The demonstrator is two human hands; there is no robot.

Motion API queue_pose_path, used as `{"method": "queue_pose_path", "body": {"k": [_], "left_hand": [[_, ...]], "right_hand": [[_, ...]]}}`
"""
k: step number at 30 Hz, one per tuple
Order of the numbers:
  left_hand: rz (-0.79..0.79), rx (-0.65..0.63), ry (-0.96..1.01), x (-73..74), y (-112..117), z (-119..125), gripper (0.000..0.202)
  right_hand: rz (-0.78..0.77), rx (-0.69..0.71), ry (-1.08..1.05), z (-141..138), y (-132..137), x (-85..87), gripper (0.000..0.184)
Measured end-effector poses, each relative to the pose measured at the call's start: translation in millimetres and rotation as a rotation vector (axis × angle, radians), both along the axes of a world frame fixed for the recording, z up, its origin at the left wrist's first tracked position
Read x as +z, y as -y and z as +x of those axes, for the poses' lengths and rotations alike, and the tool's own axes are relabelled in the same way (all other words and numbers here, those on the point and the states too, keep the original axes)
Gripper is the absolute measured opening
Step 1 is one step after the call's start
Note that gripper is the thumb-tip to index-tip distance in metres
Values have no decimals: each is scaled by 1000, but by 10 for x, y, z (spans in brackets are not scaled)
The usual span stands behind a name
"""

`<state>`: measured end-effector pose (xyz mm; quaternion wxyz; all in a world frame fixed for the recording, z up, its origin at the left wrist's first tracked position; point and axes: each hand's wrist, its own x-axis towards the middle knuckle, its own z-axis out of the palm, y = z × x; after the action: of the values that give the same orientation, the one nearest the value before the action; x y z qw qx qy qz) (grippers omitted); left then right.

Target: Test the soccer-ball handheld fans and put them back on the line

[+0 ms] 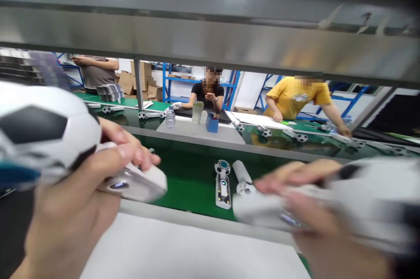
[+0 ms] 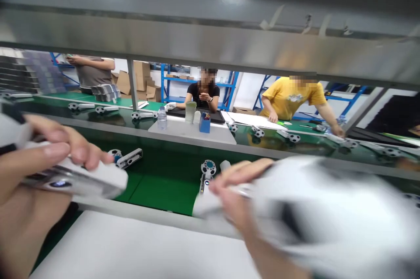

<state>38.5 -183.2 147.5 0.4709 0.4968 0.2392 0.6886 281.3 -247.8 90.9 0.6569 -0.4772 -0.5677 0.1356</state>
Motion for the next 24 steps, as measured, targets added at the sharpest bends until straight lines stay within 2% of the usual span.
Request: {"method": "queue_pose_path", "body": {"k": [2,5,7,10,12,15,18,20,21,22,23,24], "left_hand": [[-55,-39,-39,-16,-70,94,17],[-115,-89,-164,-31,-139,180,22],[-161,-159,-162,-45,-183,203,29],[-203,-238,-75,-76,-259,218,59],[-184,-271,-47,-98,-303,227,73],[-159,-328,-24,-119,-338,234,77],[-179,-377,5,-116,-332,224,78],[-220,-408,7,-107,-310,213,76],[-247,-422,3,-104,-296,209,75],[-266,-427,1,-102,-280,206,73],[-272,-424,0,-102,-265,205,71],[-268,-416,0,-105,-250,205,67]], "right_hand": [[-84,57,-114,-58,-204,-40,25],[-299,85,-223,-129,-575,-306,30],[-394,24,-199,-136,-793,-556,35],[-487,-51,-133,-65,-1013,-890,44],[-509,-91,-68,14,-1103,-1044,47],[-511,-138,30,79,-1157,-1151,60],[-495,-142,110,-26,-1049,-1045,76],[-467,-78,168,-209,-863,-831,70],[-461,-10,174,-331,-743,-692,61],[-481,111,168,-467,-612,-546,52],[-544,330,-3,-611,-479,-403,52],[-605,529,-190,-753,-353,-273,61]]}}
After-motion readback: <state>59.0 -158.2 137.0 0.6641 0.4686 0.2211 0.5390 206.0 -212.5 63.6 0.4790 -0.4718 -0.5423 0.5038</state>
